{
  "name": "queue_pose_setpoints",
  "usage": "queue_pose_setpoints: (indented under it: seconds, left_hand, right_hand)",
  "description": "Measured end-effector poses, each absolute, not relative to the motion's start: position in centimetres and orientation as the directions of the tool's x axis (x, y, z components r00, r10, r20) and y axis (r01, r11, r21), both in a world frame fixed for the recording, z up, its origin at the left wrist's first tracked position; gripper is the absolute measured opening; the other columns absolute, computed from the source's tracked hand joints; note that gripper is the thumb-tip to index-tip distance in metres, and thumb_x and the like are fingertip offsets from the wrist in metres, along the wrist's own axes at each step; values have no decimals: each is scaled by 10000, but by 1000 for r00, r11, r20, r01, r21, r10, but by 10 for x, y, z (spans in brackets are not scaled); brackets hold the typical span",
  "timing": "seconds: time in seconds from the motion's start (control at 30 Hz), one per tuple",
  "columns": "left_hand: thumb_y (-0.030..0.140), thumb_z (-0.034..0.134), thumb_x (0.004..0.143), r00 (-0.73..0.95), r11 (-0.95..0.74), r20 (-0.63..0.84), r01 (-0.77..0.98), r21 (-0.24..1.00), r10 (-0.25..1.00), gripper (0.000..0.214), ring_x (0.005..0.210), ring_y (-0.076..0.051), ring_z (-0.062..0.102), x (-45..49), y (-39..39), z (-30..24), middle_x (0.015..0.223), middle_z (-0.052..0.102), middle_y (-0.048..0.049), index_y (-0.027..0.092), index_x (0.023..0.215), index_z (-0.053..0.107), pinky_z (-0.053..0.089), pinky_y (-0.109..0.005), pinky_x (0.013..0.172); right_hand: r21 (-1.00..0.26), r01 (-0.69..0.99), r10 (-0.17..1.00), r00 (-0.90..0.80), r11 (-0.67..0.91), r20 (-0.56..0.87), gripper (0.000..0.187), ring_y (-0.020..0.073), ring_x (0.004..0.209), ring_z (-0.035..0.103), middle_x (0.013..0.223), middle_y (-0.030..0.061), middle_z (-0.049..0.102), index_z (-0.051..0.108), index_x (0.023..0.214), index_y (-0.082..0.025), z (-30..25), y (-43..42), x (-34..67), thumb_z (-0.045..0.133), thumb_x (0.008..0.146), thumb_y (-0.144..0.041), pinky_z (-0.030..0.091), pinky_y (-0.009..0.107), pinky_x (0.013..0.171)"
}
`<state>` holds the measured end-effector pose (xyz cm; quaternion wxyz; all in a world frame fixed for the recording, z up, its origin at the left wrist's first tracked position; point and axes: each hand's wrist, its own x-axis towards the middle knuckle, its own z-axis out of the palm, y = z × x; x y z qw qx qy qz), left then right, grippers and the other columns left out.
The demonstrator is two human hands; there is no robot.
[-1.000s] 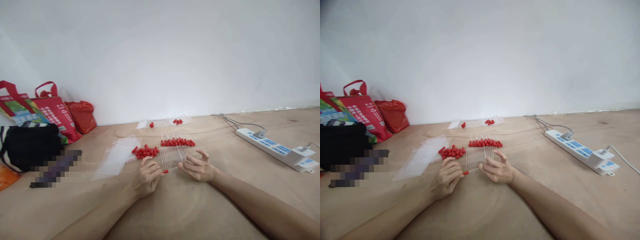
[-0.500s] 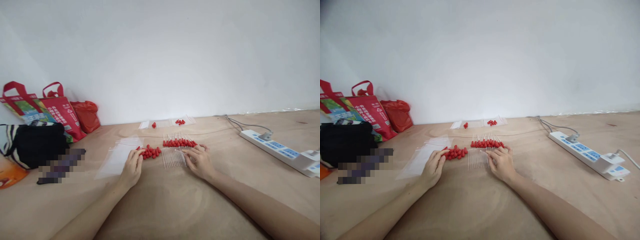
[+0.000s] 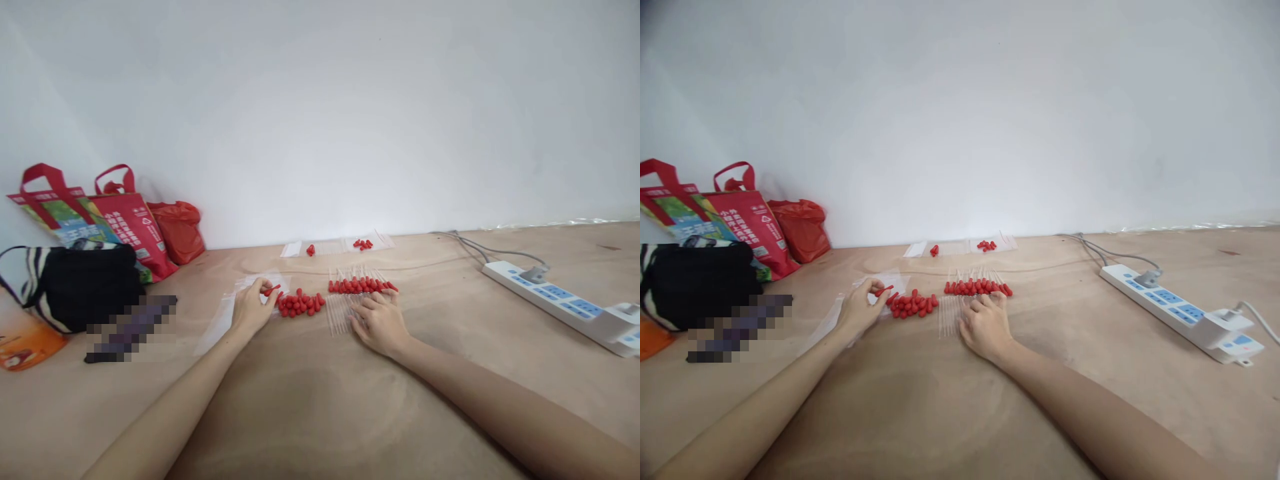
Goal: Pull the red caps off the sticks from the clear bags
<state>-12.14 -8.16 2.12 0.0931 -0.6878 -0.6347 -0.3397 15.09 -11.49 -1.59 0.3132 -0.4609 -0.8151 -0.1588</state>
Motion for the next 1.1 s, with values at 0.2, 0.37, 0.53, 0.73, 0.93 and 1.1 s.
queue_pose_setpoints:
  seconds: [0.2,0.37,0.53,0.73,0.93,1.1]
  left_hand:
    - [363,461,739,29,-187,532,952,244,846,195,742,-190,621,-118,-85,9,786,678,-20,207,772,573,394,-370,859]
    - [399,376,794,50,-197,465,942,273,884,314,906,-195,609,-118,-86,1,909,685,-38,203,895,600,267,-421,1007]
    - [380,333,816,36,-214,501,929,303,865,363,927,-194,599,-120,-86,3,1004,657,-59,178,965,594,280,-406,1013]
    - [345,459,772,208,-372,552,906,203,807,234,849,-217,587,-86,-82,20,858,663,-61,183,815,622,436,-354,793]
    - [342,571,729,476,-556,420,827,87,773,272,880,-219,565,-23,-57,29,930,627,-63,195,957,595,417,-347,790]
    - [325,564,741,553,-610,377,792,41,743,226,844,-220,571,0,-36,27,860,635,-60,207,924,622,411,-336,763]
  right_hand:
    - [-28,834,666,-419,551,617,376,199,794,464,734,51,612,632,785,-199,-15,-121,152,462,754,-533,177,429,823]
    - [-16,833,636,-410,553,653,347,183,776,460,728,46,601,641,841,-207,-14,-122,159,459,776,-496,187,398,825]
    - [-16,849,616,-370,529,696,295,171,767,467,714,37,600,648,863,-209,-13,-120,172,465,797,-430,177,392,858]
    - [-43,850,594,-331,526,733,225,157,750,475,706,22,610,651,799,-220,-15,-117,173,467,809,-348,179,388,862]
    - [-38,843,583,-338,537,739,193,156,754,480,694,17,609,649,797,-228,-16,-116,174,483,798,-327,180,391,861]
    - [-55,847,601,-329,530,729,170,155,755,474,699,9,611,642,805,-230,-15,-115,175,490,792,-304,181,389,852]
